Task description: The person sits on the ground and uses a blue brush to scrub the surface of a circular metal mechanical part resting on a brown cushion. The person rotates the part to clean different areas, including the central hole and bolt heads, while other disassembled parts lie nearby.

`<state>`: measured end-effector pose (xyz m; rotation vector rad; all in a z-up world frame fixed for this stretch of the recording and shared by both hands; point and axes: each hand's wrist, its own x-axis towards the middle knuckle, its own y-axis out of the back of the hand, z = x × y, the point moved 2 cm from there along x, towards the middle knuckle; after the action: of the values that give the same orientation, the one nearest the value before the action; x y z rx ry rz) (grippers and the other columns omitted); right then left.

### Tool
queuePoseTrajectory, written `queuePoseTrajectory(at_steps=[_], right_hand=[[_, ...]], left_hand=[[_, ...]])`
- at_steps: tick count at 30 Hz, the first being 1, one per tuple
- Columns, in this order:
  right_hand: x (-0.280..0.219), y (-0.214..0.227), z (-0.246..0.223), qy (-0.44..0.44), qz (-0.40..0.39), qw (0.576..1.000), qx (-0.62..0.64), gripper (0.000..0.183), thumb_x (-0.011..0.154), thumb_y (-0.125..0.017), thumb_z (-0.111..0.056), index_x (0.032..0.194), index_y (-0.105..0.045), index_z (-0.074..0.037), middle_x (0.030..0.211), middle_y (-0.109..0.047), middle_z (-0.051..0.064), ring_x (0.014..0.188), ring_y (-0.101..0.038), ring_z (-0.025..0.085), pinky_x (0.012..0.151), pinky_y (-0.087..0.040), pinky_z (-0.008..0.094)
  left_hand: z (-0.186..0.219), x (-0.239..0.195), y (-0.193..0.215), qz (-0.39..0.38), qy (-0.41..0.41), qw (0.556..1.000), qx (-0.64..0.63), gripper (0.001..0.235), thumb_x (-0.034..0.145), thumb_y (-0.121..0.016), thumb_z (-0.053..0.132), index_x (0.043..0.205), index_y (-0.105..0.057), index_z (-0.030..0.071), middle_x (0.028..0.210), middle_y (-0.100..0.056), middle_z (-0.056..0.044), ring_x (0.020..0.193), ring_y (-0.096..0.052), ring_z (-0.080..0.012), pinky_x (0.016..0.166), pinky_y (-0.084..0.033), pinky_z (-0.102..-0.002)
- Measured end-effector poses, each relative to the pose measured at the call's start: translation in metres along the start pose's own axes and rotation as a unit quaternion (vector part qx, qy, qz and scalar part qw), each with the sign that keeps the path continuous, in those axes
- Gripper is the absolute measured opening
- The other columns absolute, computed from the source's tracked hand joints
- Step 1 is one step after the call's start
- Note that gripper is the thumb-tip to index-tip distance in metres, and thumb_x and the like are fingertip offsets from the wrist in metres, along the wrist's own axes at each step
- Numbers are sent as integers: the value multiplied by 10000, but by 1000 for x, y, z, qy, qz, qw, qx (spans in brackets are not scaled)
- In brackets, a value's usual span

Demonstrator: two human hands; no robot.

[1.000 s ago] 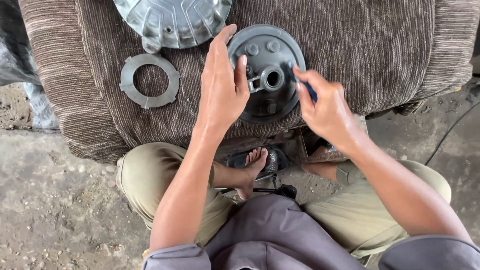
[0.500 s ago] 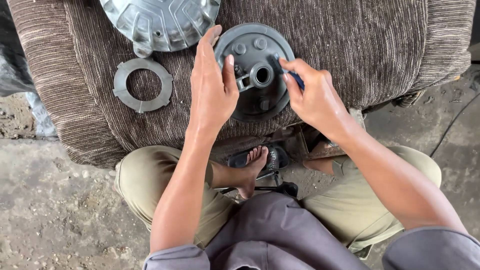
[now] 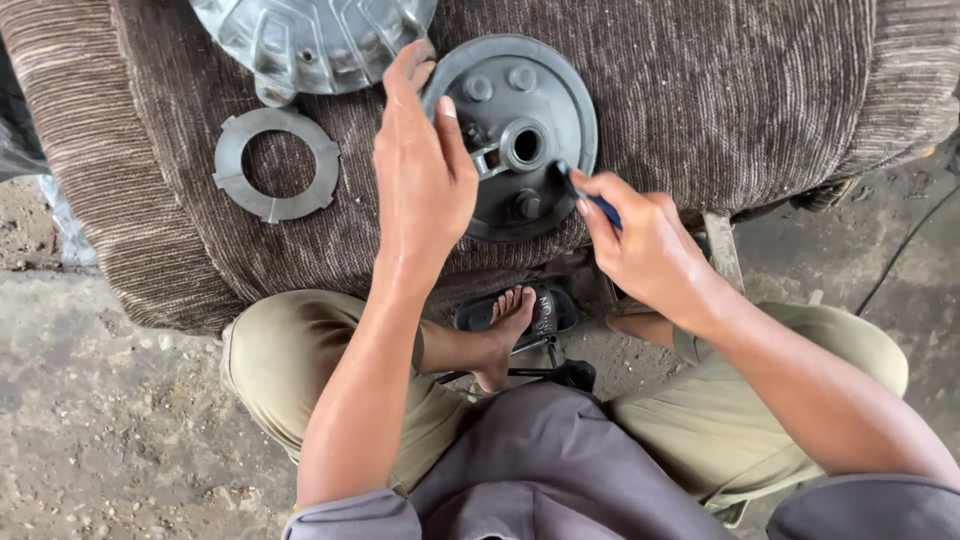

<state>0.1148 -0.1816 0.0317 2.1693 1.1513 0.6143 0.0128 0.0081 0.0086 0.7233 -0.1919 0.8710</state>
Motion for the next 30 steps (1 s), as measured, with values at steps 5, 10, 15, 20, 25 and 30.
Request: queuePoseTrajectory(at_steps=[5, 10, 15, 20, 25, 30], right_hand=[[31, 4, -9, 11, 33, 999, -8, 246, 941, -611, 83, 1186, -629, 101, 829, -744, 173, 441, -562, 174, 421, -432, 342], [41, 5, -12, 64, 52, 997, -5, 230, 934, -608, 107, 1162, -618, 138, 965, -773, 223, 415, -559, 174, 382, -425, 323], [16, 4, -6, 6, -1, 1000, 11, 279, 929, -600, 65, 1205, -626, 103, 733, -741, 145, 376, -540, 132, 302, -363, 283], [-1, 6, -8, -47, -8, 999, -12, 187, 988, -623, -48, 1148, -720, -47, 726, -727, 235, 493, -681, 329, 407, -465, 348], [24, 8, -6, -32, 22, 999, -5, 169, 1016, -607, -57, 1156, -701, -50, 717, -720, 209, 477, -646, 260, 417, -445, 341], [36, 5, -10, -1, 48, 999, -3, 193, 1050, -573, -68, 1201, -683, -22, 667, -684, 218, 453, -614, 262, 410, -409, 352]], left_hand=[[4, 3, 4, -5, -24, 1000, -18, 468, 1046, -515, -90, 1449, -307, 20, 1364, -646, -260, 1258, -711, -426, 985, -581, -485], [6, 5, 8, -9, -23, 1000, 3, 471, 1021, -528, -70, 1436, -317, -2, 1313, -677, -284, 1178, -733, -434, 934, -577, -487], [10, 9, 13, -24, 14, 999, -32, 429, 985, -558, -29, 1383, -399, -25, 1321, -644, -285, 1251, -674, -433, 937, -579, -482], [7, 10, 13, -50, 41, 996, -65, 410, 1053, -526, 9, 1445, -413, -29, 1377, -586, -290, 1346, -557, -478, 1104, -461, -614], [12, 12, 15, -54, 25, 996, -69, 395, 1042, -545, 13, 1421, -440, -21, 1360, -601, -279, 1331, -569, -474, 1105, -466, -599], [12, 11, 14, -61, 29, 995, -71, 406, 1048, -514, 1, 1441, -419, -43, 1337, -601, -322, 1310, -568, -499, 1072, -480, -624]])
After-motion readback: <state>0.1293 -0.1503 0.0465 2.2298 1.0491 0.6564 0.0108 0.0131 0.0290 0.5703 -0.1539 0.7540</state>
